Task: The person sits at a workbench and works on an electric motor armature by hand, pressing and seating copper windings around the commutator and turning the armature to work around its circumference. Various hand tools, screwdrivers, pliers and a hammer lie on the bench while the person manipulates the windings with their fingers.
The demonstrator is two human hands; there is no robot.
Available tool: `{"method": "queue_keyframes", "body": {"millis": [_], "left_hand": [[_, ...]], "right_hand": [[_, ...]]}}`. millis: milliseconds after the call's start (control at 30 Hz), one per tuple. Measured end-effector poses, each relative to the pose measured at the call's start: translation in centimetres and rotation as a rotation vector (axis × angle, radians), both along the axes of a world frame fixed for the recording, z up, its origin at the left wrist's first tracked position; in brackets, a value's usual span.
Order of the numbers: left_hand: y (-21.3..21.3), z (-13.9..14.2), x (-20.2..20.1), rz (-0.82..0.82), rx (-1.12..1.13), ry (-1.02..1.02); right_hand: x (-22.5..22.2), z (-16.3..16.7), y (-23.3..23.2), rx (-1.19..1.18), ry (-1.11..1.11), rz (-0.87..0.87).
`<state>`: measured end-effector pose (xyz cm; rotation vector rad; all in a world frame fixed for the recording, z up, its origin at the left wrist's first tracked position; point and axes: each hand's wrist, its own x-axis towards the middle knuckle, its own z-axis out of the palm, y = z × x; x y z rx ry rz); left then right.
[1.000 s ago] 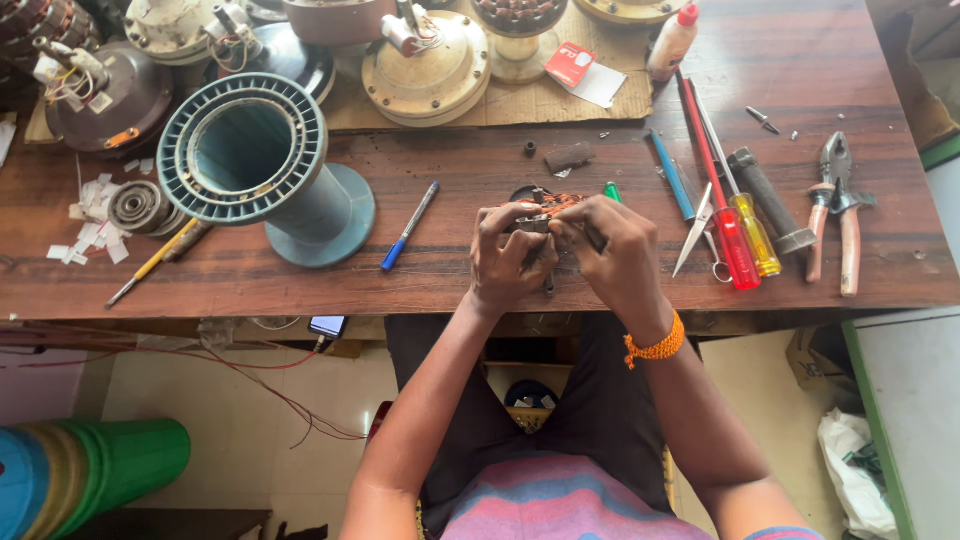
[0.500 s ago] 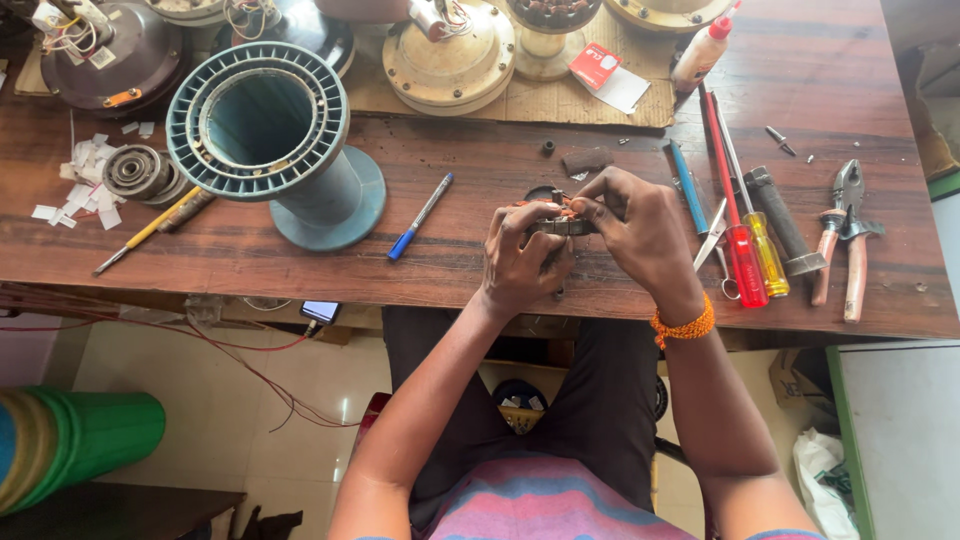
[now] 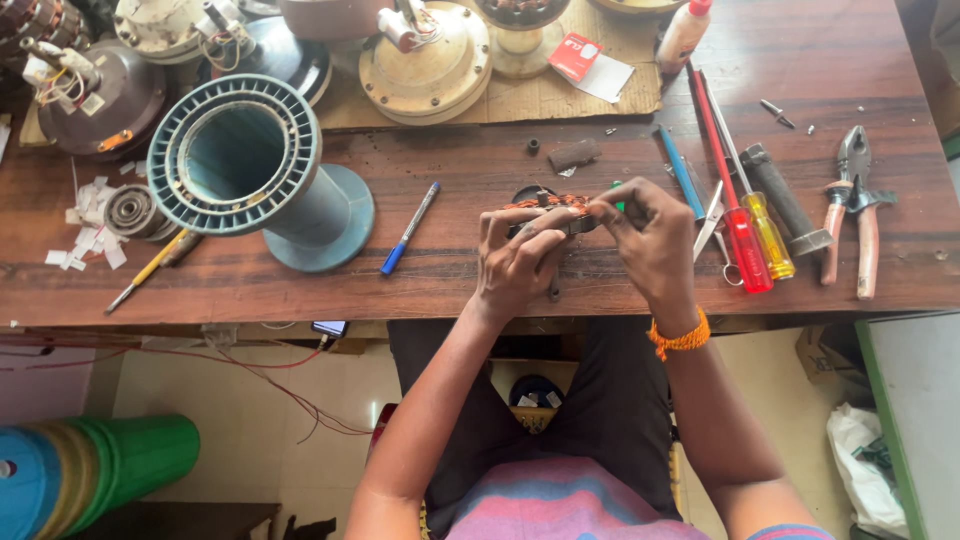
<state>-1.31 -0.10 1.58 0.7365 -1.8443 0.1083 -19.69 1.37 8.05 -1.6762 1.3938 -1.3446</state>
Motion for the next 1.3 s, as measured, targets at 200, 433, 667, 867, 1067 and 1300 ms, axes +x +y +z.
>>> {"method": "queue_keyframes", "body": {"millis": [200, 433, 667, 867, 1067, 1300], "left_hand": [[0.1, 0.1, 0.0, -0.031, 0.026, 0.031], [0.3, 0.8, 0.2, -0.038, 0.028, 0.004], [0.5, 0.9, 0.7, 0.057, -0.064, -0.178], [0.5, 0.8, 0.7, 0.061, -0.138, -0.145], [-0.1, 0.0, 0.5, 0.020, -0.098, 0.000], [0.0, -0.3, 0.0, 0.035, -0.076, 0.095]], "right_hand": [[0.8, -2.2, 2.4, -0.040, 0.009, -0.091], [2.3, -4.7, 3.1, -0.201, -0.037, -0.083], [3.2, -7.8, 3.5, -0.157, -0.175, -0.102], [3.1, -6.7, 4.0, -0.148, -0.148, -0.094], [1.6, -2.1, 4.5, -0.201, 0.105, 0.048], [2.3, 1.6, 2.0, -0.206, 0.214, 0.082]]}}
